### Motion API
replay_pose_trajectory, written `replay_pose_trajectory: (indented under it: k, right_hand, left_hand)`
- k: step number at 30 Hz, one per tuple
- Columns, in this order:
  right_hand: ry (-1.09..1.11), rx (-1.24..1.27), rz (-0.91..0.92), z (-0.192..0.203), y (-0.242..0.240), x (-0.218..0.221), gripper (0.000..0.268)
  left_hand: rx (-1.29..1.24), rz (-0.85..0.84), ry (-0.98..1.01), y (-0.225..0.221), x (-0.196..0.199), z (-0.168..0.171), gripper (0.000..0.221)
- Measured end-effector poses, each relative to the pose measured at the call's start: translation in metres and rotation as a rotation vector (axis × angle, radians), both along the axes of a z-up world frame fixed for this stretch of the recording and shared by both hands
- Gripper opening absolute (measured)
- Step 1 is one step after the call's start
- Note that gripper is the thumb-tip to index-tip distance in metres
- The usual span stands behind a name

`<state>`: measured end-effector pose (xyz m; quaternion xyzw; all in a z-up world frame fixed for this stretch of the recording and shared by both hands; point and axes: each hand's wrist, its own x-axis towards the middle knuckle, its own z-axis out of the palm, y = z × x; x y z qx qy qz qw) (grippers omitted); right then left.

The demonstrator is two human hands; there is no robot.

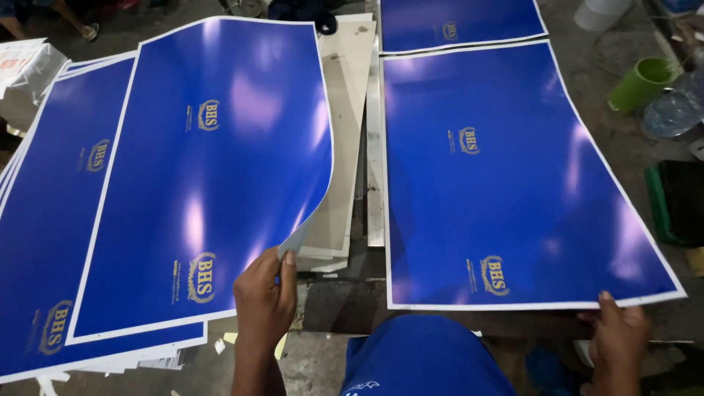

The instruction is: Inspecting and sorting large blue printed sheets at a machine station.

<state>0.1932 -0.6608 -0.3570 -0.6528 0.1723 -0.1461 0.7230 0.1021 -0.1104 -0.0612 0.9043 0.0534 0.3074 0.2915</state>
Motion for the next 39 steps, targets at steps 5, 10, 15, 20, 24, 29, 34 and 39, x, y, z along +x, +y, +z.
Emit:
replay_pose_trajectory:
  k: [5, 10, 15, 20, 24, 29, 34, 39]
  right_hand:
    - [0.138, 0.017, -0.003, 0.0, 0.008, 0.058, 0.029]
    - [0.244, 0.034, 0.022, 0.005, 0.018, 0.086, 0.031]
    - [0.26, -0.022, 0.054, 0.021, 0.05, 0.078, 0.045]
    - [0.381, -0.258, 0.481, 0.045, 0.13, 0.049, 0.05]
    - [0.103, -0.249, 0.952, 0.081, 0.194, 0.016, 0.063]
    - [-0.18, -0.099, 1.056, 0.018, 0.203, 0.015, 0.035]
    - [0.069, 0.251, 0.807, -0.013, 0.187, 0.028, 0.024]
    - [0.208, 0.391, 0.373, -0.065, 0.142, 0.052, 0.024]
  left_hand:
    - [-0.186, -0.005, 0.085, -0.004, 0.001, -0.001, 0.019]
    - [-0.309, -0.068, 0.219, 0.003, 0.003, -0.019, 0.024]
    - [-0.475, -0.305, 0.329, -0.018, 0.015, -0.018, 0.015]
    - [-0.317, -0.64, 0.047, -0.078, 0.046, -0.049, 0.008]
    - [-0.216, -0.67, -0.087, -0.128, 0.066, -0.063, 0.027]
    - [-0.033, -0.718, -0.005, -0.155, 0.073, -0.077, 0.037]
    - [0.027, -0.739, -0.034, -0.121, 0.062, -0.051, 0.051]
    - [0.081, -0.325, -0.104, -0.024, 0.037, -0.047, 0.038]
